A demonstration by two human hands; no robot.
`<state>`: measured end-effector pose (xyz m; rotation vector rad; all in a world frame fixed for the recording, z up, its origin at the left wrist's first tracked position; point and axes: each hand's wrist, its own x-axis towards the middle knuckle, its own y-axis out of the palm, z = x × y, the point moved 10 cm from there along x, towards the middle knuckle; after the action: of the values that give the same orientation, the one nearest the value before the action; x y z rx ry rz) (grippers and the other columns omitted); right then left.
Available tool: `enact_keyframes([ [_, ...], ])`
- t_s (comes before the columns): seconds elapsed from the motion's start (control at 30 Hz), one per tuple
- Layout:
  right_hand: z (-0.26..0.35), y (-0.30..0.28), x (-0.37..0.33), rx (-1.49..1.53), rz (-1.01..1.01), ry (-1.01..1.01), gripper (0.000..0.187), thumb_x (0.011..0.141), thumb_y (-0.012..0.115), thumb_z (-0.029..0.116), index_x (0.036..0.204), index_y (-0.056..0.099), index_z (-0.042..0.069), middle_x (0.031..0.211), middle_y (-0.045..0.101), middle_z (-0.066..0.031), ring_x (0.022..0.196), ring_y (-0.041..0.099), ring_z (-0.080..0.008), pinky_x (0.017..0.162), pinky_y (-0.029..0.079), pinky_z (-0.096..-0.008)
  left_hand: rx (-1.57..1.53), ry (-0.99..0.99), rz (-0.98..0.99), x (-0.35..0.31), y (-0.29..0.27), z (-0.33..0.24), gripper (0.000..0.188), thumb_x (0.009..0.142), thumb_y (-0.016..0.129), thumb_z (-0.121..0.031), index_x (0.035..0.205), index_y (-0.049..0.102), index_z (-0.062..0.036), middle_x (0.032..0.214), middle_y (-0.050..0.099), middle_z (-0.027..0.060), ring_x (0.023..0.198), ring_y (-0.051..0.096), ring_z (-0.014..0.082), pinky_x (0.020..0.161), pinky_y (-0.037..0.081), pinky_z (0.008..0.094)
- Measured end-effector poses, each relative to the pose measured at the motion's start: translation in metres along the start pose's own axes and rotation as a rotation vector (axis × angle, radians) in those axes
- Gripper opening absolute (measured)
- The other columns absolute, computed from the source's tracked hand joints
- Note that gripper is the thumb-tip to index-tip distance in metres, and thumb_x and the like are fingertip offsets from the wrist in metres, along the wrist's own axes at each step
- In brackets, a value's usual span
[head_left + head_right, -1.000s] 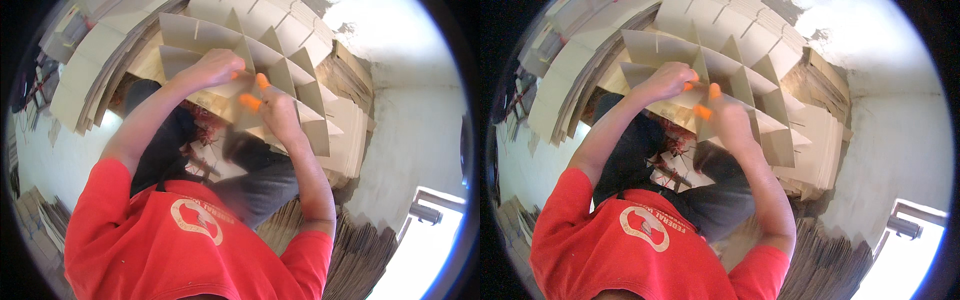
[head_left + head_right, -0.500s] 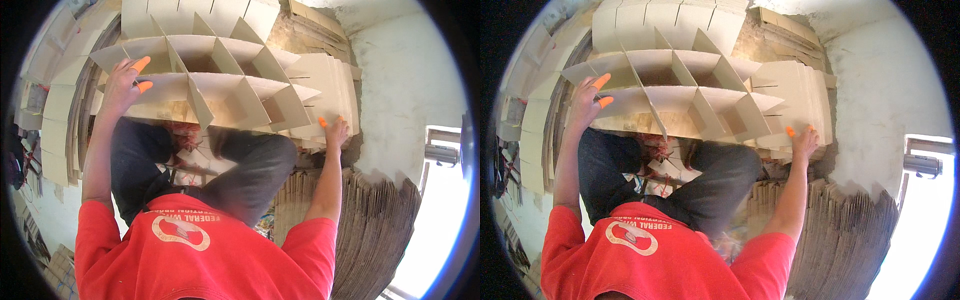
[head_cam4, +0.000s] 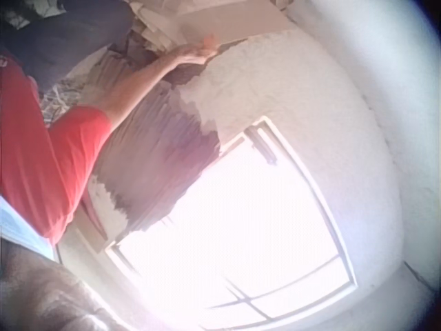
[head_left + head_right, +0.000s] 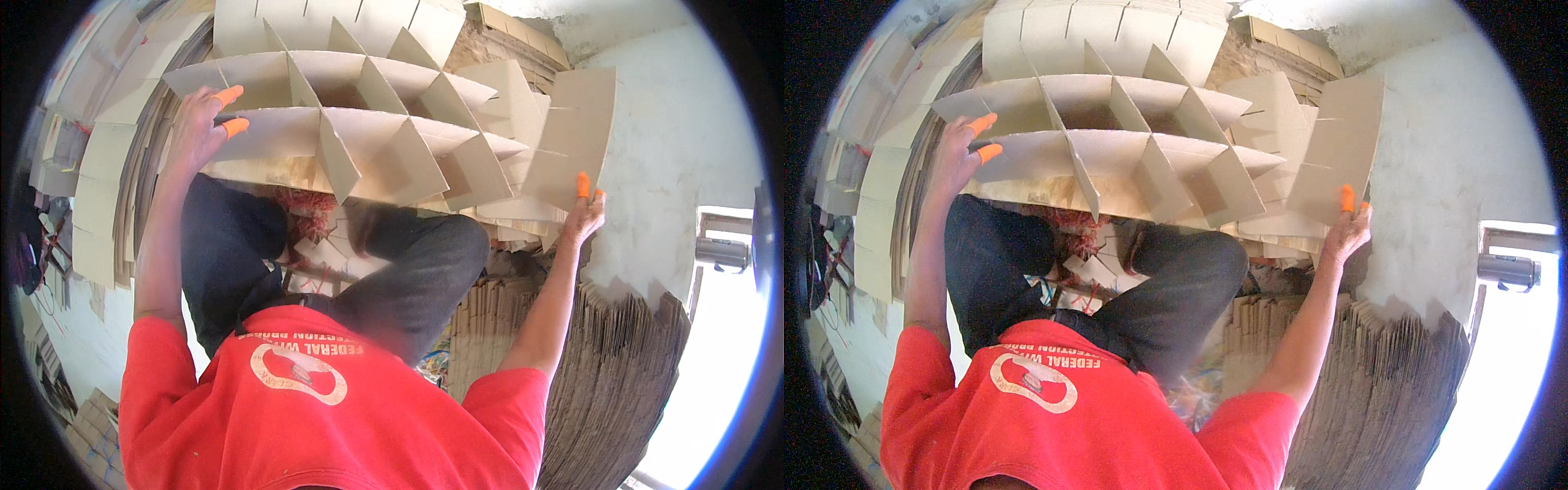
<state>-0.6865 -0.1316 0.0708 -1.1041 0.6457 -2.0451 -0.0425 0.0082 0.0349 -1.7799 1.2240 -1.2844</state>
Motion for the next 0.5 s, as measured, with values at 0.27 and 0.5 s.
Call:
enact_keyframes([
  [0.27, 0.229, -0.066, -0.044, 0.576, 0.008, -0.142, 0.047, 0.084, 0.075, 0.015, 0.125, 0.060, 0.000, 0.100, 0.072, -0.0085, 0.086, 0.066, -0.0128, 0.075, 0.056, -0.0301, -0.042, -0.110, -0.069, -0.026, -0.016, 0.058, 0.042, 0.073, 0.078, -0.014, 0.114, 0.068, -0.0069, 0.098, 0.067, 0.0139, 0.094, 0.062, 0.0292, 0.084, 0.048, 0.0375],
  [0.5, 0.384, -0.031, -0.161, 0.546, 0.221, -0.835, 0.058, 0.080, 0.076, 0.006, 0.135, 0.055, 0.006, 0.116, 0.069, -0.0080, 0.086, 0.063, -0.0067, 0.076, 0.053, -0.0239, -0.366, -0.173, -0.031, -0.030, 0.000, 0.064, 0.024, 0.078, 0.072, -0.006, 0.101, 0.068, -0.0002, 0.096, 0.067, 0.0161, 0.092, 0.064, 0.0284, 0.079, 0.051, 0.0363],
])
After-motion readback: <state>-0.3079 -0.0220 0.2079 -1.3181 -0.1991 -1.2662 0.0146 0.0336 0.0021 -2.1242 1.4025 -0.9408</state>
